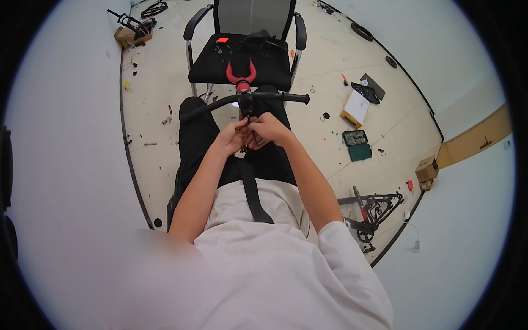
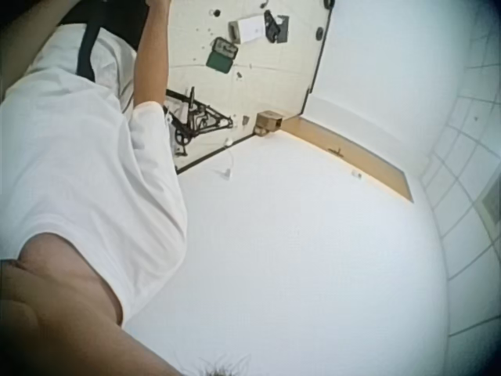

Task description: The person assembles a bicycle handlebar by attaching a red fork to a black handlebar stem, inserting spacers and washers, and tightening the assembly with an Allen key. The person handles the fork, handlebar, spacers, and tools while seated in a workshop.

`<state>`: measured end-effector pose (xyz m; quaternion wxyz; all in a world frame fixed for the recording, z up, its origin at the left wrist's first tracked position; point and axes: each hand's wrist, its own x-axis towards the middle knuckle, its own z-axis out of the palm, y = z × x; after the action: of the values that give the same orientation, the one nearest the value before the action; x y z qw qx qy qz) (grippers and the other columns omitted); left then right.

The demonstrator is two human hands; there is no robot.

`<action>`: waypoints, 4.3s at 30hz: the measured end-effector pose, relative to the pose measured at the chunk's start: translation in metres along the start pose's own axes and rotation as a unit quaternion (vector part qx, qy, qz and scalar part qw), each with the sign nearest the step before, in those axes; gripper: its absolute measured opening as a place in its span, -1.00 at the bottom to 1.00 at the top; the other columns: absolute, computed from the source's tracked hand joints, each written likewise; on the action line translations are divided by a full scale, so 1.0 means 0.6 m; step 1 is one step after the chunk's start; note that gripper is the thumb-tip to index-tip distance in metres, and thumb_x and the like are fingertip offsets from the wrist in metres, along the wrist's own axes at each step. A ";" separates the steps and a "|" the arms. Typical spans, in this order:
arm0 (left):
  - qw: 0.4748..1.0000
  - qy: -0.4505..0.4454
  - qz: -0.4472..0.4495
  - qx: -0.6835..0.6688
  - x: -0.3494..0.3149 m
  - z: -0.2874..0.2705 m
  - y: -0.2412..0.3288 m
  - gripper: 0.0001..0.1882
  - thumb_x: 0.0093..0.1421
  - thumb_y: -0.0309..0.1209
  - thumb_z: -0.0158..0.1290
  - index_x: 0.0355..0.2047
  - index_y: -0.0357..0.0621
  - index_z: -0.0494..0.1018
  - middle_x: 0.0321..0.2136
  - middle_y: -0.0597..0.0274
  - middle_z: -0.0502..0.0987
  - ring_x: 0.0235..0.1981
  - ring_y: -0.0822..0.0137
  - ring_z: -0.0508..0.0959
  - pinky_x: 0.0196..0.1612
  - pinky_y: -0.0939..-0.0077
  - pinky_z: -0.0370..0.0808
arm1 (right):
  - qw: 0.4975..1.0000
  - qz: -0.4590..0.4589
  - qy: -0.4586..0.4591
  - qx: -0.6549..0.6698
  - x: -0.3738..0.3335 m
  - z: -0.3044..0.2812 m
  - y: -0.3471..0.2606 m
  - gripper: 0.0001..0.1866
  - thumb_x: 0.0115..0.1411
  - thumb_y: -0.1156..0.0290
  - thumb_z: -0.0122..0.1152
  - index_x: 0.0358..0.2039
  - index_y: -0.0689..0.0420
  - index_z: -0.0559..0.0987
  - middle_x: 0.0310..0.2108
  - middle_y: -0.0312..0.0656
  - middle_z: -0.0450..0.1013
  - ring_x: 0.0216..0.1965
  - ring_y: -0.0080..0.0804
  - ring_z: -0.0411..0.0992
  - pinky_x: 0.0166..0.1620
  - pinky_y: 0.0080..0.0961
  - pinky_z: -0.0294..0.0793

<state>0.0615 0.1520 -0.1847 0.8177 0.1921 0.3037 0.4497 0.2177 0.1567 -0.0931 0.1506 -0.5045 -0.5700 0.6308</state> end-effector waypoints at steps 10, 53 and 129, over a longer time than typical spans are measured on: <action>0.994 0.108 0.014 -0.008 0.027 -0.008 -0.009 -0.76 0.09 -0.21 0.32 -0.38 0.03 0.49 -0.48 0.41 0.51 -0.49 0.39 0.49 -0.44 0.39 0.38 | 0.986 -0.003 0.017 -0.165 -0.015 0.023 -0.006 -0.62 0.26 0.30 0.12 -0.39 0.46 0.57 -0.50 0.04 0.56 -0.55 -0.23 0.59 -0.48 -0.44 0.64; 0.994 0.107 -0.015 0.014 0.018 0.001 0.005 -0.82 0.20 -0.31 0.21 -0.31 -0.14 0.55 -0.43 0.26 0.57 -0.40 0.33 0.54 -0.29 0.43 0.48 | 0.998 -0.003 0.050 -0.023 -0.017 0.026 0.013 -0.69 0.21 0.40 0.08 -0.38 0.47 0.57 -0.51 0.02 0.57 -0.49 -0.22 0.61 -0.39 -0.40 0.66; 0.989 0.145 0.010 0.016 0.038 0.009 -0.010 -0.70 0.01 -0.08 0.37 -0.53 0.13 0.48 -0.58 0.50 0.47 -0.49 0.42 0.32 -0.41 0.41 0.20 | 0.578 -0.541 0.253 -0.556 -0.034 0.046 0.113 -0.72 0.14 0.23 0.30 -0.41 0.12 0.41 -0.48 -0.26 0.34 -0.53 -0.40 0.46 -0.48 -0.53 0.48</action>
<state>0.0783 0.1679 -0.1914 0.7576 0.1411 0.4240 0.4758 0.2303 0.1046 -0.1470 0.2916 -0.2264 -0.9152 -0.1615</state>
